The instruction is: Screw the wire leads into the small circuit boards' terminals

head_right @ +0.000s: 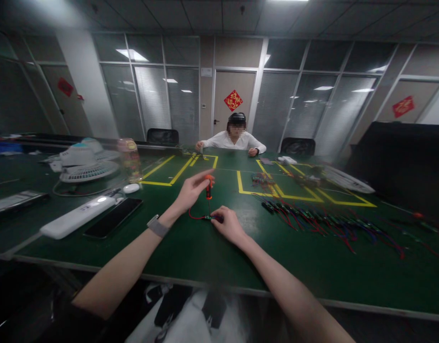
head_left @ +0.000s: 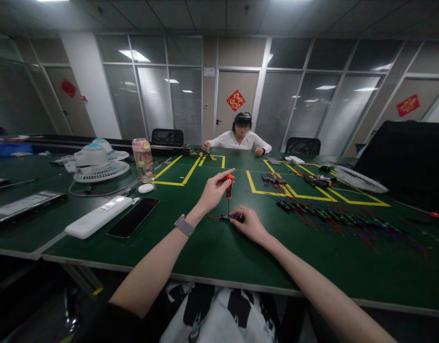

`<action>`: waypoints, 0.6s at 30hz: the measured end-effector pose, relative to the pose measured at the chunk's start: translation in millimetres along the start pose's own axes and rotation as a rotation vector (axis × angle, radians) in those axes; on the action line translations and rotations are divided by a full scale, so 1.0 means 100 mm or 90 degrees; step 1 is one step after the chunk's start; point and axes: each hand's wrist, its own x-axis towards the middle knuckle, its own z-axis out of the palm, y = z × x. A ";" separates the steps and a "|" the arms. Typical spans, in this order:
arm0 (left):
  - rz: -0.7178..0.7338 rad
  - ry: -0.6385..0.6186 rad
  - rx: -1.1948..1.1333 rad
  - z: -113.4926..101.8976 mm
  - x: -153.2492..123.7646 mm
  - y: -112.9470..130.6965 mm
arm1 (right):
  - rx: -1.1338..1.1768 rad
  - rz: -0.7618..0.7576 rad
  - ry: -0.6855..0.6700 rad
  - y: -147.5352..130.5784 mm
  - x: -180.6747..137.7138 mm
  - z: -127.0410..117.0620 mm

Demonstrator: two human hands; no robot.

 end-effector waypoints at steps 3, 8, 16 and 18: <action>0.015 0.036 0.040 0.00 0.00 -0.01 | 0.006 -0.001 -0.003 -0.01 -0.01 -0.01; -0.014 -0.004 -0.025 -0.01 -0.01 0.00 | 0.013 -0.005 -0.008 -0.02 0.00 -0.01; -0.020 -0.063 -0.096 -0.01 0.00 -0.01 | 0.036 -0.007 -0.011 0.02 0.01 0.00; -0.016 -0.050 -0.059 0.00 -0.01 0.01 | 0.040 -0.005 -0.017 0.03 0.01 0.01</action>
